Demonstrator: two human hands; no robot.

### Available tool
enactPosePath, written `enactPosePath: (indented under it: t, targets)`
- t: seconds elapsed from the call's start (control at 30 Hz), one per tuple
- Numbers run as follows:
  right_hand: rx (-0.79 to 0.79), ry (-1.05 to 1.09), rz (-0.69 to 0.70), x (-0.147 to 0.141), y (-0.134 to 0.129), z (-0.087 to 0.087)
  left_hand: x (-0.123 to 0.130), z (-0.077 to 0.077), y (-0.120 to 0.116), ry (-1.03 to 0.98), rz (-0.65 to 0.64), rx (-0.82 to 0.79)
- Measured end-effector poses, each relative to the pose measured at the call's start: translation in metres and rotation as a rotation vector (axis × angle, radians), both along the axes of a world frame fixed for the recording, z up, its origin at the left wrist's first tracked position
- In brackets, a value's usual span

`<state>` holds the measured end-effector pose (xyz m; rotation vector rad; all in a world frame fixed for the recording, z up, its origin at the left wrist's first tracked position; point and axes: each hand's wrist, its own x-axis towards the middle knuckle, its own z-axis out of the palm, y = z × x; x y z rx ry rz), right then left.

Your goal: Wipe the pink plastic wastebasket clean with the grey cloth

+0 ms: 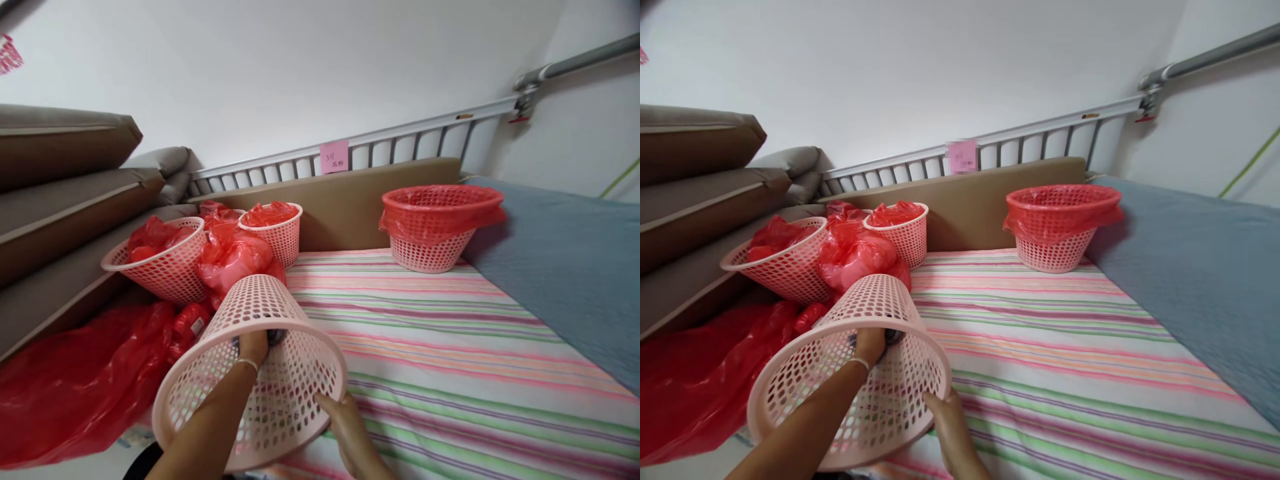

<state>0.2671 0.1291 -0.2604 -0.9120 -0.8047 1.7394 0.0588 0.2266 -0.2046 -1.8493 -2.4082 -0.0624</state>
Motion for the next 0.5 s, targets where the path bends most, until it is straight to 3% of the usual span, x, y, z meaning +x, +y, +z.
enactPosePath:
  t: [0.27, 0.37, 0.5]
  targets:
    - [-0.021, -0.194, 0.027, -0.022, -0.002, -0.023, -0.006, -0.011, -0.015, -0.09, -0.011, -0.023]
    - [-0.019, -0.149, 0.022, -0.023, -0.004, -0.024, 0.009, -0.009, -0.031, -0.159, -0.033, -0.002]
    - [0.01, -0.058, -0.026, -0.009, 0.0, -0.011, 0.041, -0.011, -0.068, -0.272, -0.094, 0.026]
